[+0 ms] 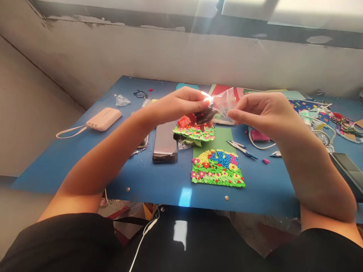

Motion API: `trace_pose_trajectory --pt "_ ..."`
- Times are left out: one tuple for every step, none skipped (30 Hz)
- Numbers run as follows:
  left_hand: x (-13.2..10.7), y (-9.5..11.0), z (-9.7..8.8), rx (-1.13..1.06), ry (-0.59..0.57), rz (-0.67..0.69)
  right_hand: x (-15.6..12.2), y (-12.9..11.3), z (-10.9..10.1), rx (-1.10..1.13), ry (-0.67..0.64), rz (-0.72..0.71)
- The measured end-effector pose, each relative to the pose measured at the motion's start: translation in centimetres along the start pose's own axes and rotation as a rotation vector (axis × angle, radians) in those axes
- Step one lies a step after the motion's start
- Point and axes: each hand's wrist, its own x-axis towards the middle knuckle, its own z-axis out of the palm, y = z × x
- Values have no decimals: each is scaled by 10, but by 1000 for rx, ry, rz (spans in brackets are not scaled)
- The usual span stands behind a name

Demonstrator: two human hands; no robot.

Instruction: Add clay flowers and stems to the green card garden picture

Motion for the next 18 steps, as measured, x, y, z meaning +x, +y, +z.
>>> trace_pose_trajectory --pt "0 -1 0 17 26 -3 0 1 1 2 -3 -17" --pt "0 -1 1 48 98 10 -1 1 3 -2 -1 -34" --pt "0 -1 4 95 216 43 -1 2 5 -11 11 -52" --pt "-1 -1 8 158 351 88 -2 2 8 -24 25 -71" --pt "-2 0 13 235 467 132 -3 2 11 -38 35 -89" --pt "-4 2 19 314 526 169 -4 2 14 -53 38 -102" --pt "-6 5 26 377 509 189 -5 1 18 -69 32 -112" --pt "-8 7 32 425 430 186 -6 1 21 -87 24 -114" --pt "-10 10 38 448 368 184 -6 1 24 -97 21 -115" --pt "-11 11 42 449 340 179 -7 1 27 -99 24 -113" --pt "-12 12 45 444 327 173 -7 1 28 -94 33 -111" --pt "-12 13 47 432 331 168 -7 1 29 -88 42 -110" --pt "-11 12 47 421 337 162 -7 1 29 -82 51 -113" --pt "-10 12 46 417 341 153 -6 1 29 -83 57 -118" --pt "-9 11 45 417 342 144 -6 2 28 -97 71 -121" --pt "-8 10 43 425 344 132 -6 2 27 -122 93 -121" --pt "-7 10 42 439 346 122 -6 1 26 -152 123 -118" --pt "-6 10 41 458 346 114 -7 2 25 -191 161 -116"
